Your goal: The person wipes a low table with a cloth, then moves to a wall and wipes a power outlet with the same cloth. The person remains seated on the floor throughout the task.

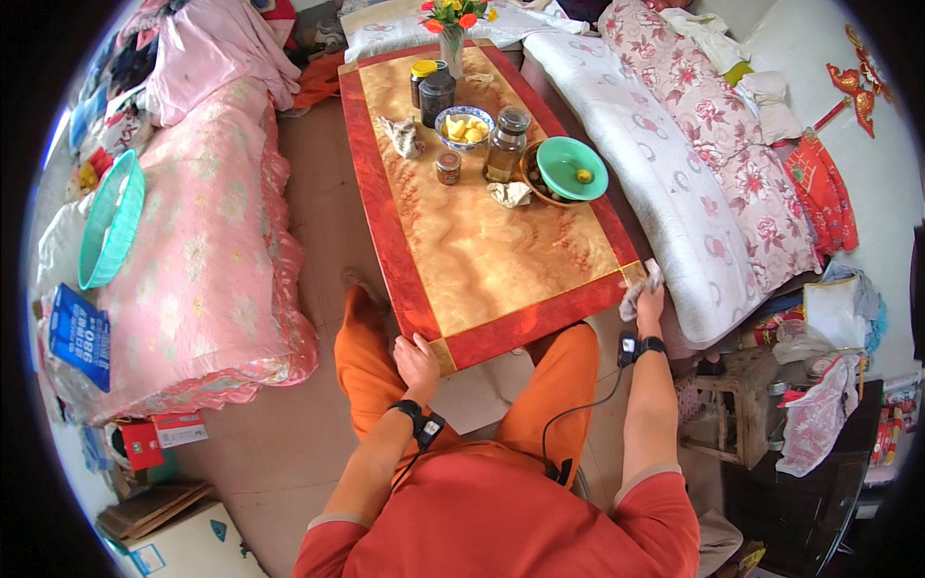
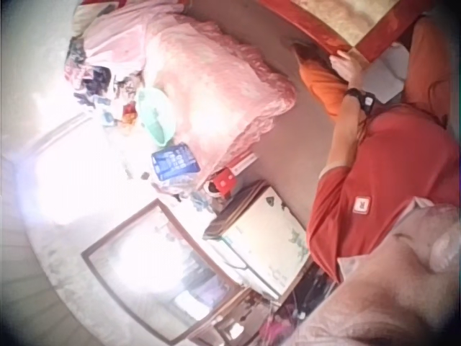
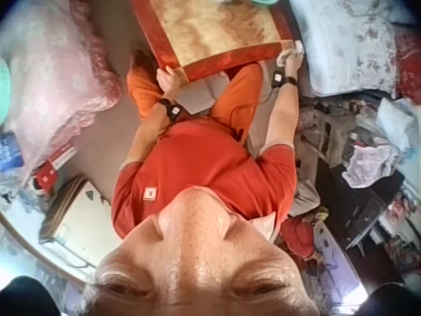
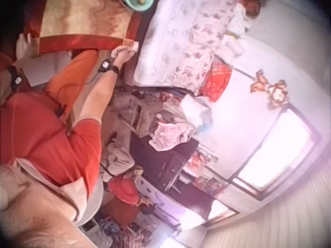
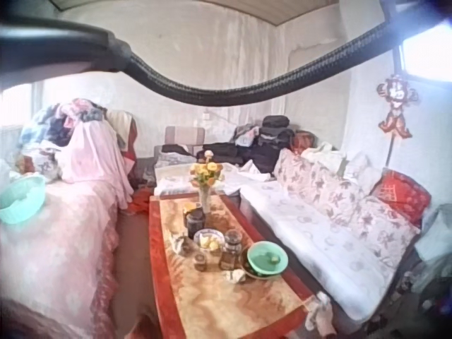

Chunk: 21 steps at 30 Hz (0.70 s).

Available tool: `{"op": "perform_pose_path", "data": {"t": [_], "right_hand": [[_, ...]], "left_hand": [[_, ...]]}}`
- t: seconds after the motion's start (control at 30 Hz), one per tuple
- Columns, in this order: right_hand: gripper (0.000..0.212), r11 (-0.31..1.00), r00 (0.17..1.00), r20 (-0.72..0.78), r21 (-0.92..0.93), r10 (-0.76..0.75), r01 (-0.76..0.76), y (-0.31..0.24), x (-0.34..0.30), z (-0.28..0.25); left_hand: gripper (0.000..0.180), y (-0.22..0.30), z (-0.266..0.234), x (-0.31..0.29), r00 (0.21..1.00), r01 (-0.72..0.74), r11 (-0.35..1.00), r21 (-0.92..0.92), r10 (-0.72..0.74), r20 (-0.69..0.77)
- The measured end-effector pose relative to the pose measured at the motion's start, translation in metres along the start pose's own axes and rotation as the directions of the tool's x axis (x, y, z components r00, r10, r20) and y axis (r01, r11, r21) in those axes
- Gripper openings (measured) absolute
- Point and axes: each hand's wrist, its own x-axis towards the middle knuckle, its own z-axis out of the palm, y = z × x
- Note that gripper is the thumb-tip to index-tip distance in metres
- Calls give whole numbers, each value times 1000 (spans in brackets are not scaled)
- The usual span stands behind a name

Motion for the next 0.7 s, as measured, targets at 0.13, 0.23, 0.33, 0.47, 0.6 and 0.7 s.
{"op": "perform_pose_path", "data": {"t": [0.13,0.23,0.33,0.47,0.6,0.7], "right_hand": [[43,985,985,99,-88,-142,151,-105,-34,39],[69,931,917,370,-257,-153,259,-76,-81,88],[67,599,813,484,-560,-324,572,-150,-195,131],[66,647,641,692,-327,-333,689,-183,-243,126],[69,579,491,807,-238,-330,780,-200,-285,118],[70,514,387,803,-120,-453,850,-194,-310,121]], "left_hand": [[37,-13,2,-1,999,40,999,0,-40,-34],[36,3,9,-1,1000,-24,999,-32,25,19],[36,-12,2,1,999,17,999,-30,-18,-36],[36,-19,4,0,999,10,1000,-25,-11,-42],[36,-16,4,0,999,19,999,-42,-21,-40],[36,-17,5,0,999,9,999,-49,-11,-32]]}}
